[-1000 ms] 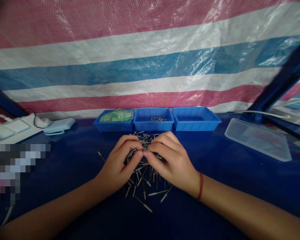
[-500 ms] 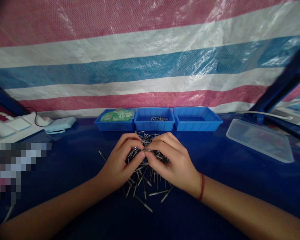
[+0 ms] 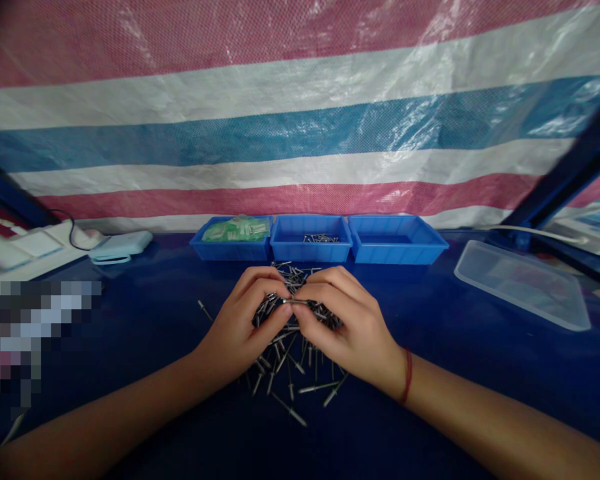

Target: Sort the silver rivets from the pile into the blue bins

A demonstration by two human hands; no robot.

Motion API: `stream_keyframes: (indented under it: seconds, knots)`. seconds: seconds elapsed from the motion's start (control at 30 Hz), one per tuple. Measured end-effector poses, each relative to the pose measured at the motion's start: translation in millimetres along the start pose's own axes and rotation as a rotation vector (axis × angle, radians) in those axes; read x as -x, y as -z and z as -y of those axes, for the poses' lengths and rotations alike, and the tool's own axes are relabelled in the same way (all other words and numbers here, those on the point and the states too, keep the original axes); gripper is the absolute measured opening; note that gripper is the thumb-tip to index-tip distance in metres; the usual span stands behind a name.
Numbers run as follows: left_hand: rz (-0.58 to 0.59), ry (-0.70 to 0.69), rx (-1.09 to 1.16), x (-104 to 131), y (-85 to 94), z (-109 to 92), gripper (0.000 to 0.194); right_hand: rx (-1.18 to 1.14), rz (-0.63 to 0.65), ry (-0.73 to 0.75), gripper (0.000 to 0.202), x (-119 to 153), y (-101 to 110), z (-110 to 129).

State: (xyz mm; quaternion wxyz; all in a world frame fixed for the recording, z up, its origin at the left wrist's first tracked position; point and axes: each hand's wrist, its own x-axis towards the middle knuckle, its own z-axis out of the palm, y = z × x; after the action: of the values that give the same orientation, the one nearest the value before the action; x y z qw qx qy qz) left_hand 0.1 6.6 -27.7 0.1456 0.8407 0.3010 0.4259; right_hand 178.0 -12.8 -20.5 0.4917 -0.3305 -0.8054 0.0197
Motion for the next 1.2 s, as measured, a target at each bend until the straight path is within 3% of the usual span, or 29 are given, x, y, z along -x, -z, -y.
stream_keyframes:
  seconds: [0.53,0.67,0.77,0.87,1.0,1.2]
  knots:
    - [-0.071,-0.043,0.022,-1,1.3,0,0.008,-0.028,0.051,-0.035,0.013,2,-2,-4]
    - [-0.075,-0.022,0.041,0,-0.9,3,0.022,-0.018,0.065,-0.072,0.009,-3,-1,-9]
    - [-0.078,0.014,0.055,2,-2.4,4,0.032,0.113,-0.040,-0.143,0.008,-10,4,-27]
    - [-0.049,0.032,0.058,1,-2.2,3,0.031,0.339,-0.159,-0.207,0.012,-16,11,-56]
    - [-0.011,0.019,0.016,-1,-0.1,2,0.029,0.564,-0.106,-0.245,0.020,-17,17,-80]
    - [0.128,0.045,-0.178,-3,2.8,8,0.016,0.455,-0.081,-0.134,0.016,-10,13,-66]
